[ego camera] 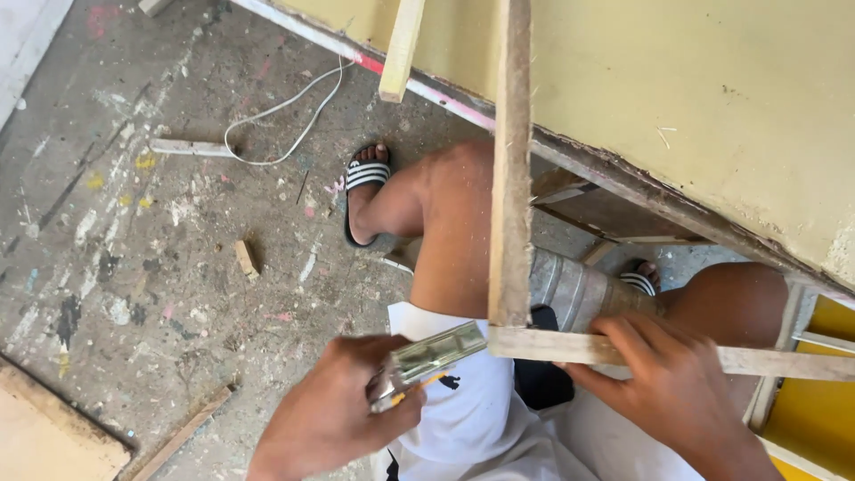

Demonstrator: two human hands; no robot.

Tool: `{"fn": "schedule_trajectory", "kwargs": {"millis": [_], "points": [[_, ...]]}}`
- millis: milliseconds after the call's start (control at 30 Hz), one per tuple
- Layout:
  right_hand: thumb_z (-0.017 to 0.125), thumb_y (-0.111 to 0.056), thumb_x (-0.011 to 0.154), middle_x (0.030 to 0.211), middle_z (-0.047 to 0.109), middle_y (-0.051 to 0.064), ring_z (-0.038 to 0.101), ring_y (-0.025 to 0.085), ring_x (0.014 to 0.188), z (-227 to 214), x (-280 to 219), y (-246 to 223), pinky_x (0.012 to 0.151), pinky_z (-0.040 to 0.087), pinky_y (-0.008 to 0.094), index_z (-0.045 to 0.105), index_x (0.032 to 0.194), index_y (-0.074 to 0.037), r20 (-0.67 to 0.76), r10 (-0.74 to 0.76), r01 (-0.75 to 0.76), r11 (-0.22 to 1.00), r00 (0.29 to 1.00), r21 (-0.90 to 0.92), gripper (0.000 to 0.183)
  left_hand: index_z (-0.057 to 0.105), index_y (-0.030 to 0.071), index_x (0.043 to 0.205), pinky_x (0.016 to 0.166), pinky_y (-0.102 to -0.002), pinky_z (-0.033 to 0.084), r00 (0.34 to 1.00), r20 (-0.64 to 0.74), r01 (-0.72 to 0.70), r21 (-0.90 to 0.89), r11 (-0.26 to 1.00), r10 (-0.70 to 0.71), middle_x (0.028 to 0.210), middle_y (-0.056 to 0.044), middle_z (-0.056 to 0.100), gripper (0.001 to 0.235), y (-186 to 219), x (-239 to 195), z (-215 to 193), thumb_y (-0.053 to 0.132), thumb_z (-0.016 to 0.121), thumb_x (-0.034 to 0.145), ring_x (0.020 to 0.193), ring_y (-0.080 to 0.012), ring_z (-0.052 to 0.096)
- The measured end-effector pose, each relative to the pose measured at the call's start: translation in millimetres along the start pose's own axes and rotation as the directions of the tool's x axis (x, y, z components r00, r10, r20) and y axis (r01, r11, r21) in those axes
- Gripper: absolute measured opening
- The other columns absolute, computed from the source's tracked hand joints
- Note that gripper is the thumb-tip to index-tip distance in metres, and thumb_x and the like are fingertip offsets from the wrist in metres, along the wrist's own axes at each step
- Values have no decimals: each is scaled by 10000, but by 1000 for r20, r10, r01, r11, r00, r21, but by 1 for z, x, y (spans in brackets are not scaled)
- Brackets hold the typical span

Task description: Assembling a wooden frame by aligning thin wood strips and joining them using a manual staple gun on a workbench.

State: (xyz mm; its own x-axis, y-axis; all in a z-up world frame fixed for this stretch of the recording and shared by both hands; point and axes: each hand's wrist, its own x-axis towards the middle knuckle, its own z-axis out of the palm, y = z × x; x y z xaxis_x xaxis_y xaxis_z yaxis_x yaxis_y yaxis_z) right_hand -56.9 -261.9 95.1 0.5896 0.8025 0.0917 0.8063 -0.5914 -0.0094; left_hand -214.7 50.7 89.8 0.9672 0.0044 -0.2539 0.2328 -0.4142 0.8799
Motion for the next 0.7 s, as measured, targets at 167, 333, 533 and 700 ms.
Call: {"fn": "schedule_trajectory", "kwargs": {"millis": [167,333,533,700], "points": [[817,-414,812,772,688,-50,649,138,674,-19,-7,11,533,452,355,673,884,-172,-70,-16,17,1000,997,20,291,696,118,927,608,-354,536,993,106,-66,73,995,58,894,-27,758,213,1,31,-6,132,680,715,743,-209,716],[819,-248,794,700,664,-32,597,172,600,-42,-3,6,570,433,353,676,822,-145,-113,-4,13,997,994,72,179,671,101,927,551,-378,477,944,150,-304,44,952,294,788,-40,705,219,5,38,-15,86,677,708,680,-217,649],[837,-347,767,697,659,31,596,218,592,-40,-19,18,544,425,376,676,817,-115,-113,22,-16,999,993,51,287,718,212,1081,577,-449,559,952,294,-132,163,978,79,915,39,757,369,32,39,-20,310,689,726,821,-219,723],[826,-330,754,647,621,49,577,220,566,-46,-18,17,519,411,366,658,781,-91,-121,17,-10,998,992,56,292,694,249,1058,643,-470,563,946,324,-74,196,978,7,957,40,736,392,39,41,-20,376,669,688,902,-233,705]]}}
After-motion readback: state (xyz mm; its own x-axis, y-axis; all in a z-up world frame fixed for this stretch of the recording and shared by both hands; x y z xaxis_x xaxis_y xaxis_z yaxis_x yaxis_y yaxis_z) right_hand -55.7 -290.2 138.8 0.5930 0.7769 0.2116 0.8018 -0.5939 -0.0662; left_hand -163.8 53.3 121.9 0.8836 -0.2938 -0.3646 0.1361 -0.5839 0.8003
